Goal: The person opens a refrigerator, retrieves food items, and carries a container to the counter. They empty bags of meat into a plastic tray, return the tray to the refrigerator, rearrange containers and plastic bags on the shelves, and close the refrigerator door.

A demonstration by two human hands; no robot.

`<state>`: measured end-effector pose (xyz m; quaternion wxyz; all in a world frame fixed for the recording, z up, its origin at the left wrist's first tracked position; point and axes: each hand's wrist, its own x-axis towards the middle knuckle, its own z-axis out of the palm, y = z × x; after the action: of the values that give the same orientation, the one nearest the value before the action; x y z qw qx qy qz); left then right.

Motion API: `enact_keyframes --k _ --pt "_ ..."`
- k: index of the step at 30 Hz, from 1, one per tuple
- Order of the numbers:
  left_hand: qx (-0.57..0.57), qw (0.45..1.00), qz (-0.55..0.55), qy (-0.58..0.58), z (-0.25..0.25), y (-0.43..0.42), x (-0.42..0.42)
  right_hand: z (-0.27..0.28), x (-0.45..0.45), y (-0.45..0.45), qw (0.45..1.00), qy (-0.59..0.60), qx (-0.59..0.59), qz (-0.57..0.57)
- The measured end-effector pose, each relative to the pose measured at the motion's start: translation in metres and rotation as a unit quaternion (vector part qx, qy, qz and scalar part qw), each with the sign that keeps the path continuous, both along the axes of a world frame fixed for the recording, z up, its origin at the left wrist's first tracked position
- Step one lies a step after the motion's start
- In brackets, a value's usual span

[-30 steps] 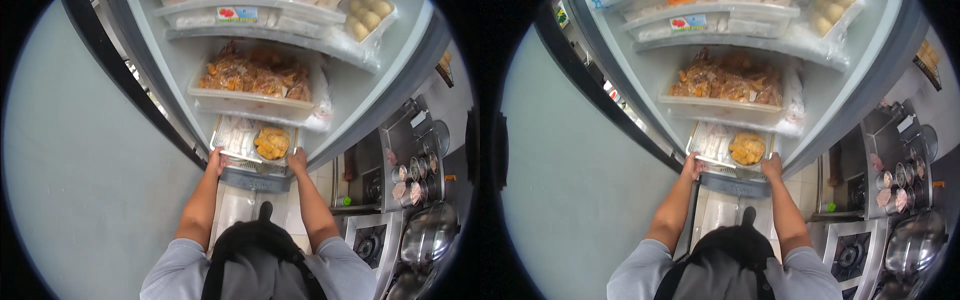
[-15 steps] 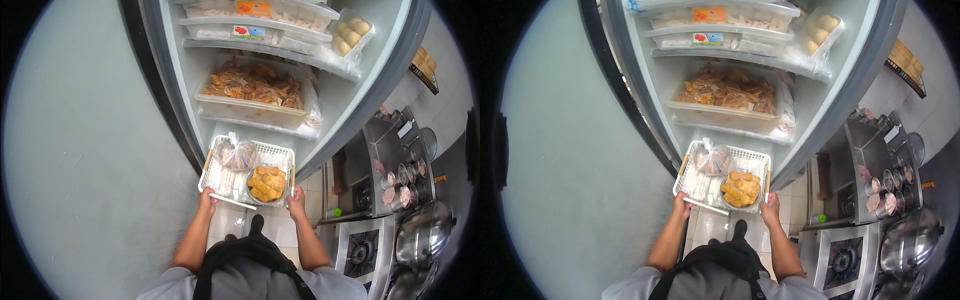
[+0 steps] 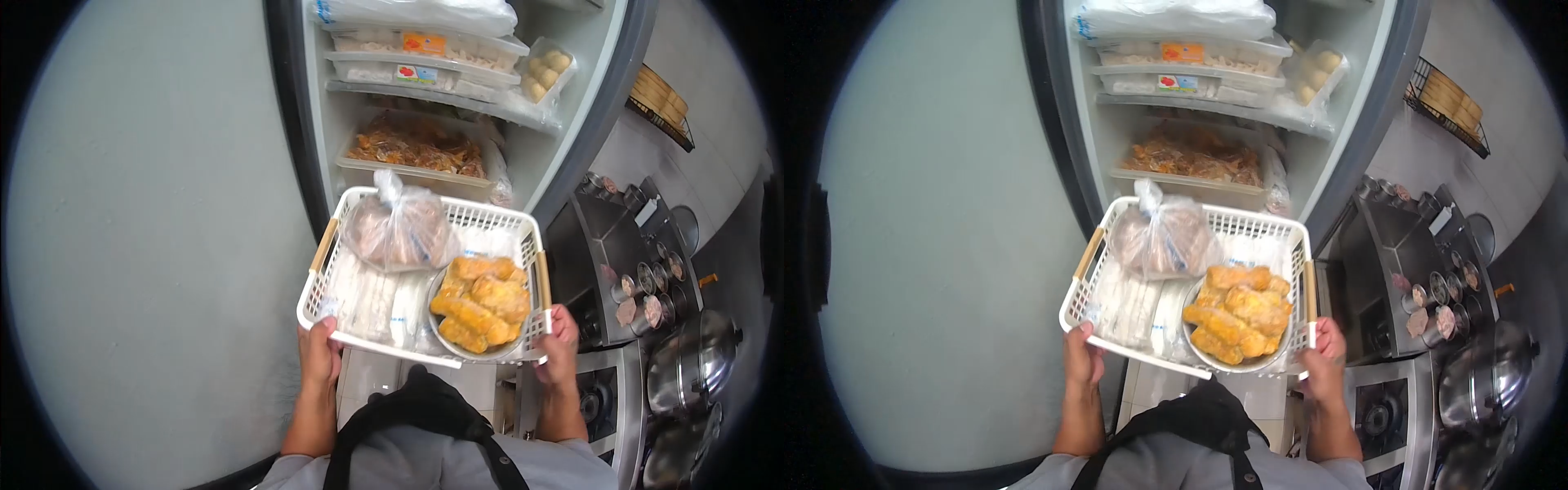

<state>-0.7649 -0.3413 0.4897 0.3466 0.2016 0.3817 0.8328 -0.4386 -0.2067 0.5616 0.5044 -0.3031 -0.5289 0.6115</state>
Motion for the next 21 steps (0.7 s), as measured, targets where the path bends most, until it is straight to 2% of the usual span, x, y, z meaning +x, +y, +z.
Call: enact_keyframes --k 2,7,10,17,20,21 --pt "0.015 1.0 0.017 0.003 0.051 0.014 0.006 0.032 -0.008 0.009 1.0 -0.001 0.023 0.008" --pt "0.002 0.998 -0.002 0.056 0.088 0.074 -0.024 0.065 -0.037 0.075 0.997 0.027 0.064 0.026" --pt "-0.038 0.991 0.026 0.122 0.101 0.115 -0.046 0.068 -0.064 0.124 0.996 0.046 0.071 0.018" --pt "-0.102 0.987 0.057 0.114 0.12 0.196 -0.089 0.066 -0.116 0.215 0.996 0.068 0.061 0.023" --pt "-0.099 0.946 0.225 0.211 0.117 0.238 -0.109 0.069 -0.131 0.25 0.996 0.065 0.058 0.013" --pt "-0.089 0.947 0.24 0.193 0.122 0.248 -0.107 0.069 -0.136 0.259 0.996 0.066 0.054 0.013"
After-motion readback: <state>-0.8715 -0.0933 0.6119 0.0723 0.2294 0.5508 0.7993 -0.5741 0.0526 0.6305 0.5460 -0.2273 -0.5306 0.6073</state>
